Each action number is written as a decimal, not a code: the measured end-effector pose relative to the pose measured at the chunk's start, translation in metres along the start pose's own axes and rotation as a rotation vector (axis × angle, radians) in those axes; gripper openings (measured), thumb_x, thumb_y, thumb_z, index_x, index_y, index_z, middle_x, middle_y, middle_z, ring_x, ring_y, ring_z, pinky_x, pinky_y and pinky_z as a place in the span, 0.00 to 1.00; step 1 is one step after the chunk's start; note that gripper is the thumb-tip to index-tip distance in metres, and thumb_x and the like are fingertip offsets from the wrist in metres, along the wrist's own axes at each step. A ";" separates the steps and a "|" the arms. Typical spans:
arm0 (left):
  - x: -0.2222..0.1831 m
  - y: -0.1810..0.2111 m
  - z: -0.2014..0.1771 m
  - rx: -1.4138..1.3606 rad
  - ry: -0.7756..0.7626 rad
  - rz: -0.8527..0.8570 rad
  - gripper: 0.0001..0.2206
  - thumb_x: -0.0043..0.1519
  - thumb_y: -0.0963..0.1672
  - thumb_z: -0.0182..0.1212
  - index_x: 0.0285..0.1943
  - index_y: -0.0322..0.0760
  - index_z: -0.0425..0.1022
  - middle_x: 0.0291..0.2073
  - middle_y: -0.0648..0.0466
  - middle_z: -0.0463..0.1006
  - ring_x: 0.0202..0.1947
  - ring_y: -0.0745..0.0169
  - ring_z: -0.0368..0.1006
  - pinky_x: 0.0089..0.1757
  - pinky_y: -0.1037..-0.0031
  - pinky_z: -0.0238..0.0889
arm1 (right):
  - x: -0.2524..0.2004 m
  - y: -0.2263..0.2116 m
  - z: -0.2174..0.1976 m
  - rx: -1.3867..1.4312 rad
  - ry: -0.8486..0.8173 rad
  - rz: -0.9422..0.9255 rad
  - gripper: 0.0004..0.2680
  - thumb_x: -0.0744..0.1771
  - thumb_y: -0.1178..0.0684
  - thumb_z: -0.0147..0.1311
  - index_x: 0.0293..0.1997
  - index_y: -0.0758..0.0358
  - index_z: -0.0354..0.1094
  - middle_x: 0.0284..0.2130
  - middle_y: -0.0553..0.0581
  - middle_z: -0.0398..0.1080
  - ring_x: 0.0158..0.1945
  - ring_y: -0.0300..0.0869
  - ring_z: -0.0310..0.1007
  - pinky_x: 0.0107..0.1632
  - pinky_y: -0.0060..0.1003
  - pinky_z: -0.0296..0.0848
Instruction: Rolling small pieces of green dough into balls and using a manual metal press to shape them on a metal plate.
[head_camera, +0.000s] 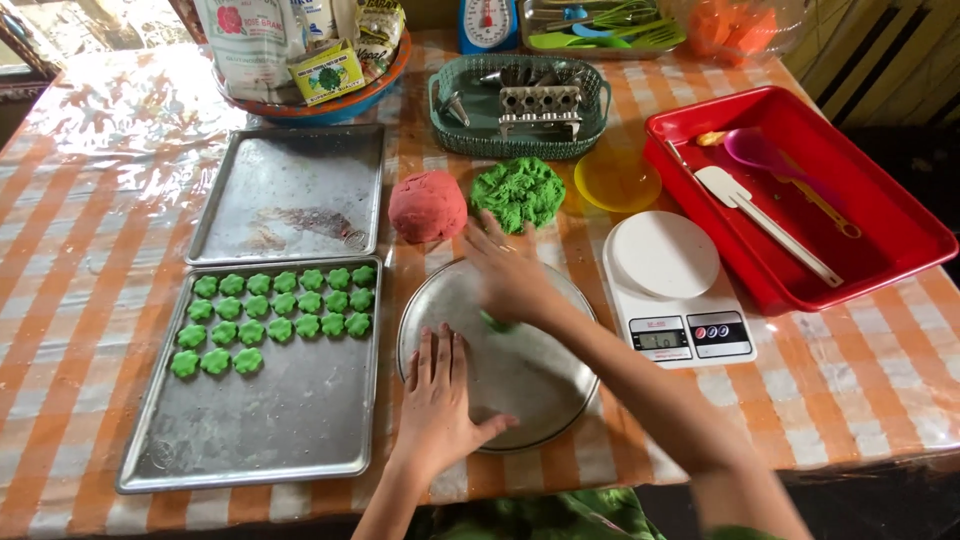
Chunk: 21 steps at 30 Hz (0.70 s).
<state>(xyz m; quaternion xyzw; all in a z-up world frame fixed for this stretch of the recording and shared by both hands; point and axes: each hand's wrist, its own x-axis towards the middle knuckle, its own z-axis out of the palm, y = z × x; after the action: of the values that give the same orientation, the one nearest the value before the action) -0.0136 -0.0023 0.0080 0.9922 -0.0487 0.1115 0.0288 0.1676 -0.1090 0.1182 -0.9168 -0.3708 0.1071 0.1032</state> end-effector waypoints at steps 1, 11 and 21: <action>-0.001 0.001 0.004 0.001 0.000 0.000 0.65 0.51 0.75 0.58 0.78 0.23 0.41 0.78 0.33 0.40 0.78 0.32 0.32 0.66 0.48 0.38 | 0.003 -0.010 0.003 0.001 0.001 0.000 0.32 0.61 0.63 0.38 0.77 0.58 0.35 0.77 0.56 0.34 0.79 0.50 0.20 0.69 0.74 0.15; 0.002 0.000 -0.009 -0.168 -0.171 -0.071 0.61 0.55 0.69 0.63 0.80 0.27 0.33 0.79 0.35 0.34 0.77 0.31 0.24 0.67 0.48 0.32 | -0.090 0.010 0.066 -0.058 0.010 -0.147 0.27 0.71 0.40 0.38 0.78 0.57 0.32 0.77 0.58 0.28 0.78 0.48 0.25 0.71 0.61 0.27; 0.002 0.002 -0.003 -0.040 -0.106 -0.034 0.62 0.55 0.74 0.56 0.79 0.24 0.38 0.79 0.35 0.35 0.77 0.31 0.25 0.65 0.46 0.36 | 0.001 -0.016 -0.010 0.061 -0.117 -0.001 0.22 0.69 0.35 0.33 0.73 0.43 0.45 0.78 0.53 0.28 0.80 0.50 0.24 0.71 0.75 0.21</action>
<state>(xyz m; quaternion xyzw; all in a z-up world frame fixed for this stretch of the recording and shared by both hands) -0.0122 -0.0042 0.0118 0.9966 -0.0356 0.0570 0.0480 0.1599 -0.0981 0.1318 -0.9052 -0.3732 0.1717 0.1091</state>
